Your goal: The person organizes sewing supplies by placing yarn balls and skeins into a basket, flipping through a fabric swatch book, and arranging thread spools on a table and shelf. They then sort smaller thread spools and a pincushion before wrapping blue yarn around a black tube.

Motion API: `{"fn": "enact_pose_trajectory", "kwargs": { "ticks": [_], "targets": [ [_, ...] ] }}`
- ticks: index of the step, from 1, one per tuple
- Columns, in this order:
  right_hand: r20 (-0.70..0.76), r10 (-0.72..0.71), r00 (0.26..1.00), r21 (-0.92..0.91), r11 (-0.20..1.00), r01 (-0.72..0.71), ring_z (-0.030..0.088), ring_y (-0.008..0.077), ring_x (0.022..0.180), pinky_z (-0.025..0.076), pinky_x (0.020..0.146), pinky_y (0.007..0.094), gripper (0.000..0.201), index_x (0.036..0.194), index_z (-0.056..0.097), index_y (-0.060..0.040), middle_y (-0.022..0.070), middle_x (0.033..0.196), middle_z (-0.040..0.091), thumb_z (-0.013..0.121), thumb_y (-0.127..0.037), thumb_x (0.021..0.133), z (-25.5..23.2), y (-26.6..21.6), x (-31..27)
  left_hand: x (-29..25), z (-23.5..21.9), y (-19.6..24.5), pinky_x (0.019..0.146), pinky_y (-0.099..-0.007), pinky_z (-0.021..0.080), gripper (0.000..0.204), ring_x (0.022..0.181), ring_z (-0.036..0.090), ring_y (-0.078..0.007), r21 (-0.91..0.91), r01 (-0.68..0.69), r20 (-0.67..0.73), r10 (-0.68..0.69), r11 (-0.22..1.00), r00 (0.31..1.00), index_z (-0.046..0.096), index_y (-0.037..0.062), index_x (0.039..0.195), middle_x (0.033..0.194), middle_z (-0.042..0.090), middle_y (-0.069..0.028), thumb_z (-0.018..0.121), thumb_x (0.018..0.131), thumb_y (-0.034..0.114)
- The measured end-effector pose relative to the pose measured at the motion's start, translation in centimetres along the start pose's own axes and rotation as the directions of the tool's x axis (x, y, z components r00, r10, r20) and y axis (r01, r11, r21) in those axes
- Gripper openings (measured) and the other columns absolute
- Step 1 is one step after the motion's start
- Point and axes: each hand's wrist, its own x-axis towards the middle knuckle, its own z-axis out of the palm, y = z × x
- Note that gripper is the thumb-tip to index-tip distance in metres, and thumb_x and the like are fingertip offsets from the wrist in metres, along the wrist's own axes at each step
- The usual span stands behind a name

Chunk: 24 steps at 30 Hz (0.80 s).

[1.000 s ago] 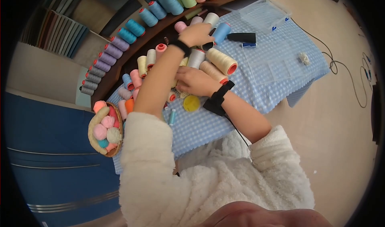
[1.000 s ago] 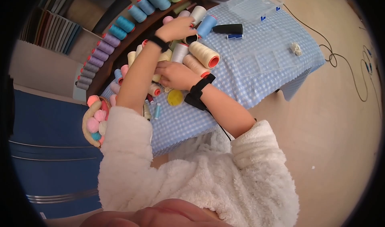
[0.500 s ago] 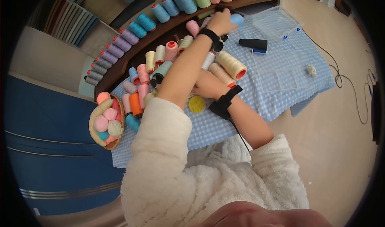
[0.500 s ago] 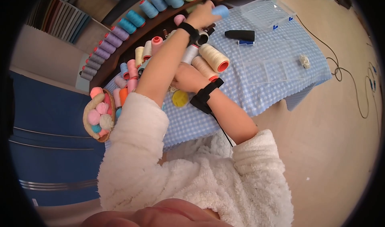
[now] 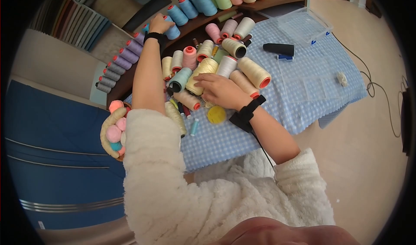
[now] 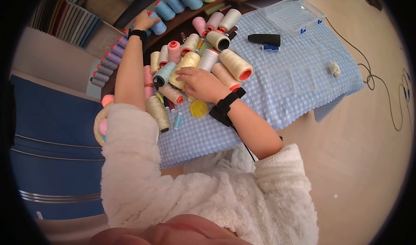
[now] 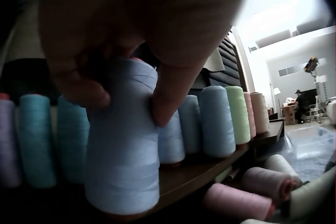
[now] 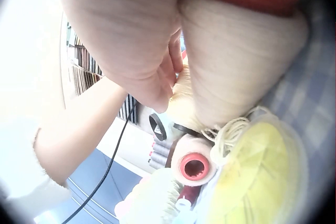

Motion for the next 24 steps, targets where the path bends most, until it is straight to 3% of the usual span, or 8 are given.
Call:
{"fn": "enact_pose_trajectory", "kwargs": {
  "ticks": [3,6,9,12,15,18,21,24],
  "targets": [
    [0.001,0.004,1.0,0.01,1.0,-0.004,0.055,0.0301,0.126,0.045,0.108,0.0414,0.036,0.119,0.065,-0.0019,0.0116,0.138,0.057,0.068,-0.01,0.084,0.0,0.1,0.1,0.4,1.8,-0.8,0.103,-0.042,0.048,0.082,0.121,0.061,-0.0387,-0.102,0.044,-0.001,-0.044,0.994,0.999,0.056,-0.0027,0.131,0.126,0.064,-0.0271,0.085,0.069,0.042],
    [0.004,0.012,1.0,0.02,1.0,-0.012,0.055,0.0299,0.127,0.045,0.108,0.0414,0.036,0.119,0.065,-0.0019,0.0114,0.138,0.057,0.068,-0.01,0.084,-0.1,-0.1,0.1,-0.4,2.0,0.3,0.094,-0.0403,0.054,0.082,0.108,0.068,-0.0363,-0.143,0.02,-0.055,-0.029,0.989,0.998,0.054,-0.0041,0.13,0.121,0.067,-0.0263,0.085,0.069,0.04],
    [0.007,0.019,1.0,0.021,1.0,-0.019,0.055,0.0299,0.127,0.045,0.108,0.0414,0.036,0.119,0.065,-0.0017,0.0115,0.137,0.057,0.068,-0.01,0.083,-0.3,-0.3,0.2,-0.7,2.1,1.4,0.074,-0.0374,0.06,0.078,0.085,0.072,-0.03,-0.332,0.138,0.012,-0.142,0.933,0.99,0.054,-0.0039,0.129,0.108,0.07,-0.0206,0.085,0.071,0.038],
    [0.006,0.024,1.0,0.027,0.999,-0.024,0.055,0.0301,0.126,0.045,0.108,0.0415,0.036,0.118,0.065,-0.0015,0.0118,0.137,0.058,0.069,-0.009,0.083,-0.3,-0.3,0.2,0.7,4.5,0.6,0.055,-0.0301,0.058,0.07,0.068,0.069,-0.0205,-0.622,0.217,0.125,-0.178,0.752,0.976,0.057,-0.0031,0.123,0.096,0.07,-0.0136,0.085,0.072,0.037],
    [-0.005,0.02,1.0,0.039,0.999,-0.02,0.055,0.0303,0.126,0.045,0.108,0.0415,0.036,0.118,0.065,-0.0013,0.012,0.137,0.058,0.069,-0.009,0.083,-0.2,-0.1,0.1,0.8,5.8,0.8,0.053,-0.0275,0.058,0.062,0.068,0.067,-0.0176,-0.728,0.266,0.288,-0.07,0.631,0.955,0.061,-0.0028,0.116,0.091,0.069,-0.0106,0.084,0.074,0.037],
    [-0.008,0.025,1.0,0.063,0.998,-0.024,0.055,0.0318,0.127,0.044,0.109,0.042,0.036,0.118,0.065,-0.0004,0.0134,0.138,0.057,0.067,-0.007,0.083,-0.2,-0.2,0.1,0.7,7.1,1.4,0.055,-0.024,0.057,0.053,0.064,0.063,-0.0126,-0.703,0.301,0.291,-0.125,0.644,0.948,0.063,0.0038,0.11,0.088,0.067,-0.0061,0.082,0.078,0.042],
    [-0.009,0.033,0.999,0.049,0.998,-0.032,0.055,0.0307,0.127,0.044,0.109,0.0415,0.036,0.118,0.065,-0.001,0.0125,0.138,0.057,0.069,-0.009,0.083,-0.3,-0.2,0.1,0.8,7.1,1.7,0.054,-0.0272,0.058,0.063,0.064,0.067,-0.0169,-0.69,0.241,0.232,-0.107,0.683,0.967,0.06,-0.0044,0.115,0.092,0.07,-0.0132,0.082,0.075,0.039],
    [0.0,0.037,0.999,0.034,0.999,-0.037,0.055,0.0297,0.127,0.045,0.108,0.0411,0.036,0.117,0.066,-0.0016,0.0115,0.138,0.058,0.07,-0.01,0.083,-0.2,-0.3,0.2,1.0,7.5,2.1,0.055,-0.0277,0.059,0.069,0.065,0.069,-0.0172,-0.663,0.234,0.17,-0.16,0.712,0.972,0.057,-0.0049,0.12,0.093,0.071,-0.0144,0.082,0.074,0.04]
  ]
}}
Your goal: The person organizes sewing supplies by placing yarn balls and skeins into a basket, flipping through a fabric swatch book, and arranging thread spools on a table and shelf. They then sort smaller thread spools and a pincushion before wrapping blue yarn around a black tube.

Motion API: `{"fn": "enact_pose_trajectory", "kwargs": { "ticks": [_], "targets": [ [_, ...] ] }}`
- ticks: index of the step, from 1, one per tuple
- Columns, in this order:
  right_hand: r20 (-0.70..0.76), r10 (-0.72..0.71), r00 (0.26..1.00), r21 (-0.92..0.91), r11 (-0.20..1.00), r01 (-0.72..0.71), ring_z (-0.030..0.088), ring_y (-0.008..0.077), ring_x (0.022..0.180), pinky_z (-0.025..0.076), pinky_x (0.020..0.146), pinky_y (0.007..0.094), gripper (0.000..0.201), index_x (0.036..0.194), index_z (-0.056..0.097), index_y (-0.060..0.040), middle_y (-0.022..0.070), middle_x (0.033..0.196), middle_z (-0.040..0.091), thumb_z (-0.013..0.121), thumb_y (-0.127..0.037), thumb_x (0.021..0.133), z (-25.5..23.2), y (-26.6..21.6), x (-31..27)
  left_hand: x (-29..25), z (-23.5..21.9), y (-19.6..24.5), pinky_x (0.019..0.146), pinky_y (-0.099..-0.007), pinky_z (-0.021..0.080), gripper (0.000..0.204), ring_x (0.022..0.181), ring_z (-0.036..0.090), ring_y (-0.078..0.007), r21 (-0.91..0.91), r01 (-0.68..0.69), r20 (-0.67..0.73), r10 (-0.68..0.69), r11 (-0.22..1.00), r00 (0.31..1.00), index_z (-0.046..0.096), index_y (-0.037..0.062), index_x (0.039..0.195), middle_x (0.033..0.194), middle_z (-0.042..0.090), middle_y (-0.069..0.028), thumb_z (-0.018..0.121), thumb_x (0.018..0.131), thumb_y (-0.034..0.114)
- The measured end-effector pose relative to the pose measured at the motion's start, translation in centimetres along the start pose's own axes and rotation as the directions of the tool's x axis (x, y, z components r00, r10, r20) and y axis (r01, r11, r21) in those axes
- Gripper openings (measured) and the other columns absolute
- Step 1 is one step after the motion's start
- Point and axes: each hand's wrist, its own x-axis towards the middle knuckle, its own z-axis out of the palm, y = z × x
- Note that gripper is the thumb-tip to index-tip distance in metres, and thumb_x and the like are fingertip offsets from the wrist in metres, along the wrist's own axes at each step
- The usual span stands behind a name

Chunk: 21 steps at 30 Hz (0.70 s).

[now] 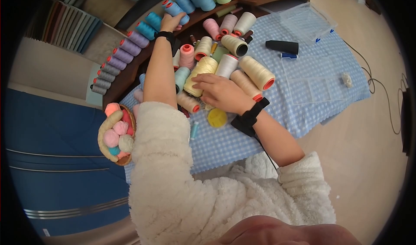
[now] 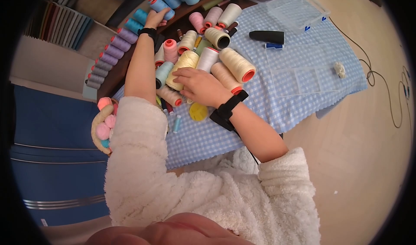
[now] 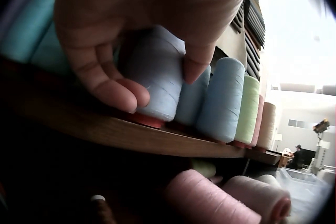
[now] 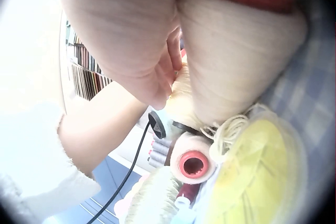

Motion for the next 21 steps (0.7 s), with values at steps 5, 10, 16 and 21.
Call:
{"fn": "enact_pose_trajectory", "kwargs": {
  "ticks": [5,10,16,21],
  "targets": [
    [0.003,0.008,1.0,-0.004,1.0,-0.008,0.055,0.0294,0.127,0.045,0.108,0.041,0.036,0.118,0.066,-0.0018,0.0113,0.137,0.058,0.07,-0.01,0.083,0.0,0.0,0.0,-0.3,0.5,0.1,0.054,-0.0263,0.058,0.059,0.063,0.066,-0.0145,0.007,-0.035,-0.026,0.035,0.999,0.999,0.06,-0.0003,0.114,0.089,0.068,-0.0093,0.081,0.079,0.043],
    [0.001,0.007,1.0,-0.006,1.0,-0.007,0.055,0.0296,0.126,0.045,0.109,0.0408,0.036,0.118,0.066,-0.0017,0.0116,0.137,0.058,0.069,-0.01,0.083,-0.1,-0.1,0.1,-0.4,0.7,0.8,0.055,-0.026,0.058,0.06,0.065,0.068,-0.0152,0.011,-0.032,0.022,0.032,0.999,0.999,0.06,-0.0005,0.116,0.094,0.07,-0.011,0.081,0.08,0.042],
    [0.007,0.006,1.0,-0.007,1.0,-0.006,0.055,0.0299,0.126,0.045,0.108,0.0408,0.035,0.118,0.066,-0.001,0.0121,0.137,0.058,0.069,-0.009,0.084,-0.2,-0.3,0.1,0.2,1.9,1.1,0.054,-0.0252,0.058,0.059,0.065,0.069,-0.0151,0.005,-0.062,0.031,0.062,0.998,0.998,0.061,-0.0007,0.117,0.097,0.072,-0.0117,0.081,0.08,0.041],
    [0.006,0.003,1.0,0.0,1.0,-0.003,0.055,0.0299,0.126,0.045,0.108,0.0407,0.035,0.117,0.066,-0.0008,0.0119,0.137,0.058,0.068,-0.009,0.084,-0.3,-0.4,0.1,0.1,0.4,1.4,0.057,-0.0285,0.059,0.062,0.063,0.072,-0.0201,0.003,0.003,0.036,-0.003,1.0,0.999,0.066,-0.0076,0.106,0.086,0.074,-0.0148,0.083,0.074,0.042]
  ]
}}
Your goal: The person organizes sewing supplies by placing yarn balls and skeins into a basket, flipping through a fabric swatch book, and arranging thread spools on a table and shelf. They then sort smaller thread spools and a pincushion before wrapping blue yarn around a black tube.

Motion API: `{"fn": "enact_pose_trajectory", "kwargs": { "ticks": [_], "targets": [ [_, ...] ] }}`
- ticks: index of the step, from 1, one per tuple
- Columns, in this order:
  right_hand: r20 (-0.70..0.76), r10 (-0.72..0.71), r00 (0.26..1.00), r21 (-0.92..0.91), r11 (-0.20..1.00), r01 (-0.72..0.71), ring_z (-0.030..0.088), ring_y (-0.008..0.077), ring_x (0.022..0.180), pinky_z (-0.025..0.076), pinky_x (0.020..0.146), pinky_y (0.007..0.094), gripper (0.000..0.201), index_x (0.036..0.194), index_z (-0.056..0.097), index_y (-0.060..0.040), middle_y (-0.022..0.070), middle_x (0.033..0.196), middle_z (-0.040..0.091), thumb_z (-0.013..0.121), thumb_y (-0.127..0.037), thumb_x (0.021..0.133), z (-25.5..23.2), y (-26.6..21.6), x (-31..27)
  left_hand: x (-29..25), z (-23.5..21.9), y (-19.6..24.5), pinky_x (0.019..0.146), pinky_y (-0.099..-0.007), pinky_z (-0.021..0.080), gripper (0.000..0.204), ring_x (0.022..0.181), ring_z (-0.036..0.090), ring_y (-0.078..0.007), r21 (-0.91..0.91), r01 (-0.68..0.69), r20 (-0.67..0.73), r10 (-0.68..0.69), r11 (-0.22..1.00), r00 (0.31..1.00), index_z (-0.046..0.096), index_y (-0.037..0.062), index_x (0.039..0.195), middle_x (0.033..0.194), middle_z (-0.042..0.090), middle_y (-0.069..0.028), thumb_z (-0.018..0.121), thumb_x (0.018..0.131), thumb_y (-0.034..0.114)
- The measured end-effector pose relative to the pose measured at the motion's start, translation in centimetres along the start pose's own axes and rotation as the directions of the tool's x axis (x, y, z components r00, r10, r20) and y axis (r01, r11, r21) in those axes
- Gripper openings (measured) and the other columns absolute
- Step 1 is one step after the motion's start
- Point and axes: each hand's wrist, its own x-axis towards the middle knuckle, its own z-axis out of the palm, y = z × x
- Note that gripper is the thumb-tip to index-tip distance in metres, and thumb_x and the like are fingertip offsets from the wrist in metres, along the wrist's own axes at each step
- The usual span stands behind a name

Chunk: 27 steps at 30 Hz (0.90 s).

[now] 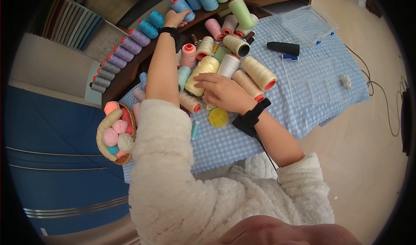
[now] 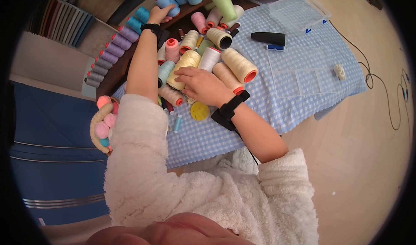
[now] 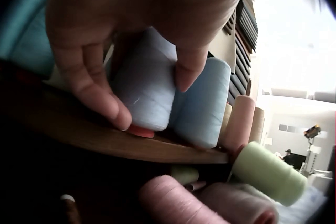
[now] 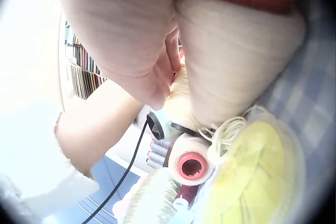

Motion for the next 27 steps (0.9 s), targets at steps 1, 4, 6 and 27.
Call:
{"fn": "enact_pose_trajectory", "kwargs": {
  "ticks": [1,4,6,27],
  "targets": [
    [-0.003,0.001,1.0,0.004,1.0,-0.001,0.055,0.03,0.126,0.045,0.108,0.0408,0.034,0.117,0.066,-0.0007,0.012,0.137,0.058,0.068,-0.009,0.084,0.0,0.0,0.0,-0.3,-0.4,0.3,0.059,-0.0303,0.059,0.06,0.063,0.072,-0.0211,0.088,0.022,-0.05,-0.018,0.996,0.999,0.067,-0.0082,0.102,0.085,0.074,-0.0156,0.083,0.073,0.041],
    [0.011,0.003,1.0,-0.006,1.0,-0.003,0.055,0.0299,0.127,0.045,0.108,0.0409,0.035,0.117,0.066,-0.0007,0.0119,0.137,0.058,0.068,-0.008,0.083,0.1,0.1,0.1,0.2,-1.9,-0.2,0.071,-0.0385,0.059,0.064,0.064,0.072,-0.0279,0.307,0.063,-0.172,-0.01,0.95,0.985,0.063,-0.0117,0.104,0.079,0.073,-0.0194,0.084,0.071,0.039],
    [0.006,0.007,1.0,-0.003,1.0,-0.007,0.055,0.0297,0.127,0.045,0.108,0.041,0.035,0.117,0.066,-0.0008,0.0118,0.137,0.058,0.068,-0.008,0.083,0.1,0.1,0.0,0.4,-1.6,-1.3,0.077,-0.0401,0.059,0.069,0.073,0.074,-0.0314,0.293,0.063,-0.256,0.014,0.954,0.967,0.057,-0.0123,0.11,0.082,0.073,-0.022,0.084,0.072,0.039],
    [-0.006,-0.008,1.0,-0.01,1.0,0.008,0.056,0.0297,0.126,0.045,0.108,0.0409,0.036,0.118,0.065,-0.0006,0.0117,0.136,0.059,0.068,-0.007,0.083,0.0,0.1,0.1,1.0,-1.1,-4.3,0.063,-0.025,0.059,0.015,0.066,0.074,-0.0168,0.138,0.031,-0.156,-0.009,0.99,0.988,0.075,-0.0045,0.081,0.076,0.074,-0.0103,0.071,0.084,0.009]
  ]
}}
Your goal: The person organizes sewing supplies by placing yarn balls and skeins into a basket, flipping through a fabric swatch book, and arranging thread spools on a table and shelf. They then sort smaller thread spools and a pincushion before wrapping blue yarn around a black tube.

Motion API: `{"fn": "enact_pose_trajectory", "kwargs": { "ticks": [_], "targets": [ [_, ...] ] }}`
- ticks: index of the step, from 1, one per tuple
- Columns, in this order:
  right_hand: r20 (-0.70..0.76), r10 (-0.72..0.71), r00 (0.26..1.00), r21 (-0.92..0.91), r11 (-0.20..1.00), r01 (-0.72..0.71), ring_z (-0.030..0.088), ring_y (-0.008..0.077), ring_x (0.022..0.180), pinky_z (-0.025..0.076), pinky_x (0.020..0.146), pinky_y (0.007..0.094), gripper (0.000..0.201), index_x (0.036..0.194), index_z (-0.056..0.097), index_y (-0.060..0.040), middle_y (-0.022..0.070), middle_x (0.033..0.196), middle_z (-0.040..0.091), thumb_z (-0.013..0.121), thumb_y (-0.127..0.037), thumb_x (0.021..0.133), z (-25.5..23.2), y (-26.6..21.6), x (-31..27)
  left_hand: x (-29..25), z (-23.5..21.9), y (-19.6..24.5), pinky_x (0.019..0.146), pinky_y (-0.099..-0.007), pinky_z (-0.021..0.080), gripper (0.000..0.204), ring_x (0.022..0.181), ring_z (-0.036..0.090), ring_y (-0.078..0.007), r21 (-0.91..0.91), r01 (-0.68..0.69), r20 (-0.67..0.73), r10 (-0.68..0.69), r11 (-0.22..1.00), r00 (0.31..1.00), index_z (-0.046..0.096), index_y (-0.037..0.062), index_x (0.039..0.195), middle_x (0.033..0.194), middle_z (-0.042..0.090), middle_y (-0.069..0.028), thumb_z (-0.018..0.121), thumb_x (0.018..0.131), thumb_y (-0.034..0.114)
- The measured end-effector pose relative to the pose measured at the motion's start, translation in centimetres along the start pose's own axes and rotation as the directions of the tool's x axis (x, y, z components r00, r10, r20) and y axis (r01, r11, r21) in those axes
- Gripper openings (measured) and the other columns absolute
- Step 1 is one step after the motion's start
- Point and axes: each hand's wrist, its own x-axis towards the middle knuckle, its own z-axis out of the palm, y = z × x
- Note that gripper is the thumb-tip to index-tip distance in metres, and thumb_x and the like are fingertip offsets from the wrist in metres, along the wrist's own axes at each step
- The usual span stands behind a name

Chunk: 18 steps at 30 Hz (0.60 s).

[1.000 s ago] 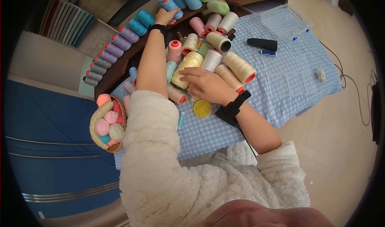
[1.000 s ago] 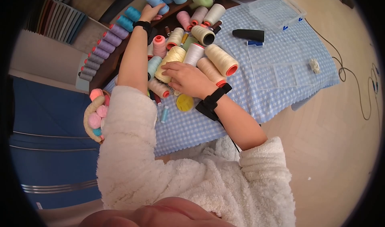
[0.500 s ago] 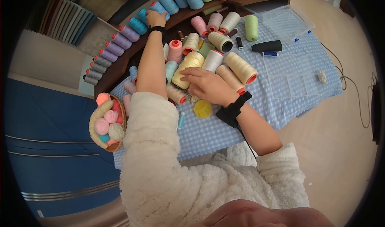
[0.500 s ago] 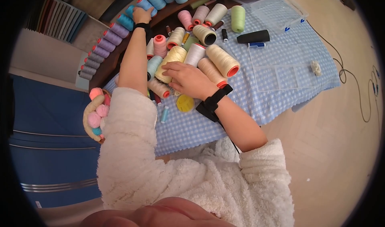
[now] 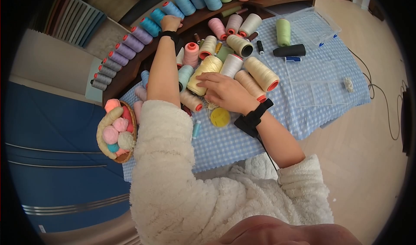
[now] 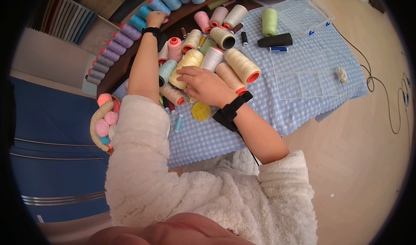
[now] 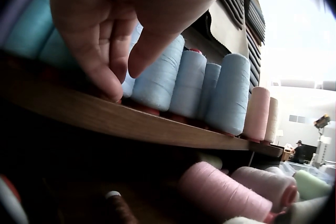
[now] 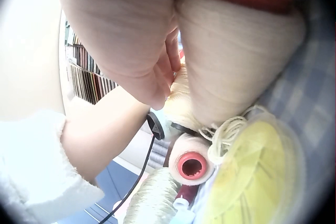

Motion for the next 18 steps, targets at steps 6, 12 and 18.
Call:
{"fn": "enact_pose_trajectory", "kwargs": {
  "ticks": [6,12,18],
  "targets": [
    [0.007,0.004,1.0,0.004,1.0,-0.004,0.056,0.0296,0.126,0.045,0.109,0.0408,0.035,0.117,0.066,-0.0004,0.0118,0.136,0.059,0.067,-0.007,0.083,0.0,0.0,0.0,1.6,0.1,-1.9,0.067,-0.0253,0.055,0.015,0.065,0.073,-0.0148,0.184,-0.112,0.013,0.112,0.977,0.994,0.077,-0.0021,0.081,0.077,0.074,-0.0098,0.07,0.083,0.011],
    [0.007,0.005,1.0,-0.001,1.0,-0.005,0.056,0.0297,0.126,0.045,0.109,0.0406,0.035,0.117,0.066,-0.0007,0.012,0.136,0.058,0.068,-0.007,0.083,0.0,0.0,0.0,4.6,1.4,-5.2,0.066,-0.0282,0.054,0.014,0.069,0.071,-0.0155,0.244,-0.209,0.011,0.212,0.947,0.977,0.077,0.0002,0.082,0.077,0.074,-0.0095,0.071,0.08,0.012],
    [-0.001,0.001,1.0,0.003,1.0,-0.001,0.055,0.0299,0.127,0.045,0.109,0.0409,0.035,0.117,0.066,-0.0007,0.0122,0.136,0.058,0.068,-0.008,0.083,0.0,0.1,-0.1,-0.1,0.8,3.4,0.089,-0.0451,0.054,0.035,0.097,0.068,-0.0376,0.114,-0.405,-0.123,0.417,0.907,0.901,0.07,0.0081,0.108,0.098,0.073,-0.0193,0.072,0.076,0.023]
  ]
}}
